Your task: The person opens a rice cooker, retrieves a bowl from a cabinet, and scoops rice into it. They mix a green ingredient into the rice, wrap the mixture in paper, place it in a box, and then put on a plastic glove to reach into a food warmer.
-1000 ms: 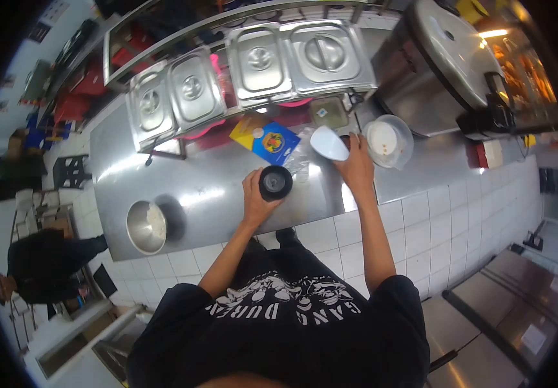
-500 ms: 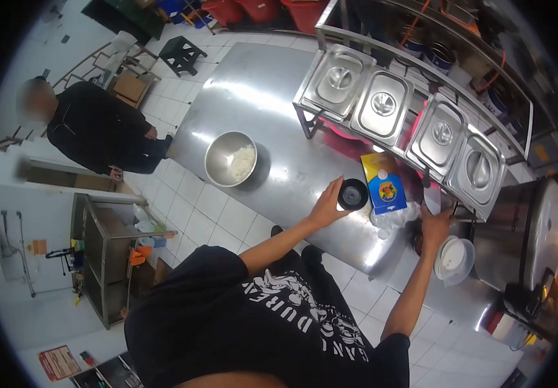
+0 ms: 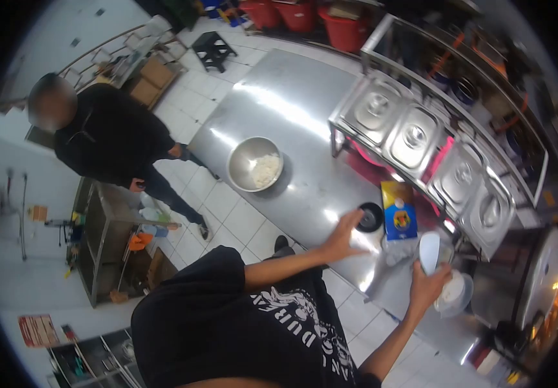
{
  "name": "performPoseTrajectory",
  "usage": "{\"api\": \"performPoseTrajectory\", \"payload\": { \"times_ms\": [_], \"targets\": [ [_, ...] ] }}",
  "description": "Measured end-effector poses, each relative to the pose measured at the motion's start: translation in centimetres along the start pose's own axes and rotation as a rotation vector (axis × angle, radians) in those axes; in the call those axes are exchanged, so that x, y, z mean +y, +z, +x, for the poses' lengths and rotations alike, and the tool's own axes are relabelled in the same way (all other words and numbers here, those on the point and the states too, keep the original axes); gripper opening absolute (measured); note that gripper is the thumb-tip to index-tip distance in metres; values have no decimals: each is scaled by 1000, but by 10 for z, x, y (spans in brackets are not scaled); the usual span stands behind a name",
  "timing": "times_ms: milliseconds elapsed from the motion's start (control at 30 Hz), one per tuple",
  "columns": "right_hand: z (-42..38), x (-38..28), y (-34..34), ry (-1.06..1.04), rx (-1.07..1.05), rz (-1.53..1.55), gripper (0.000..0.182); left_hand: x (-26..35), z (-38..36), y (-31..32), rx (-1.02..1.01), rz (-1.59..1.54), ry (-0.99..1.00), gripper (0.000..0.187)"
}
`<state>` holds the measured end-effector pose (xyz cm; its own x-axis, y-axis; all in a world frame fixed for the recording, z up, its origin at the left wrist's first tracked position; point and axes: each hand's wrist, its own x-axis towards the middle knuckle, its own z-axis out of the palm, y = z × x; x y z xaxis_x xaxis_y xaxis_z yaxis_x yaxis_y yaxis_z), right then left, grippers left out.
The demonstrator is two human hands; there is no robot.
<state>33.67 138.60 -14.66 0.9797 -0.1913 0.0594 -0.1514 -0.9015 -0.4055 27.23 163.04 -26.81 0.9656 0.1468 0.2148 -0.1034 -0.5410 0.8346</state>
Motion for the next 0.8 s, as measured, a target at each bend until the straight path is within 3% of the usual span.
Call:
{"api": "performPoseTrajectory", "payload": {
  "times_ms": [67,100,167,233,333,433,667,767,800],
  "targets": [
    [-27,-10,2,-99,-43,73,67,21,-3,-2,-185,-220,13,117],
    [-41,-21,4,-114,-84,119,64,17,-10,11,-212,-234,115,121],
    [-62,-32,22,-159,-186,179,62,28,-11,13,-208,-293,212,122],
    [-83,-66,21,-192,-263,200,61,50,-7,-5,-216,-442,109,114],
    [-96,-77,25,-182,-269,203,58,32,-14,-5,-174,-436,97,111],
    [-97,-74,36,-171,-353,205,57,22,-23,-8,-100,-455,82,105],
    [-90,-47,40,-228,-440,336,52,17,-30,-12,-134,-483,110,102],
    [-83,-19,47,-151,-374,545,58,11,-35,-6,-147,-498,118,104],
    [-82,-17,40,134,-443,735,53,9,-35,-6,-167,-523,92,104]
  ]
}}
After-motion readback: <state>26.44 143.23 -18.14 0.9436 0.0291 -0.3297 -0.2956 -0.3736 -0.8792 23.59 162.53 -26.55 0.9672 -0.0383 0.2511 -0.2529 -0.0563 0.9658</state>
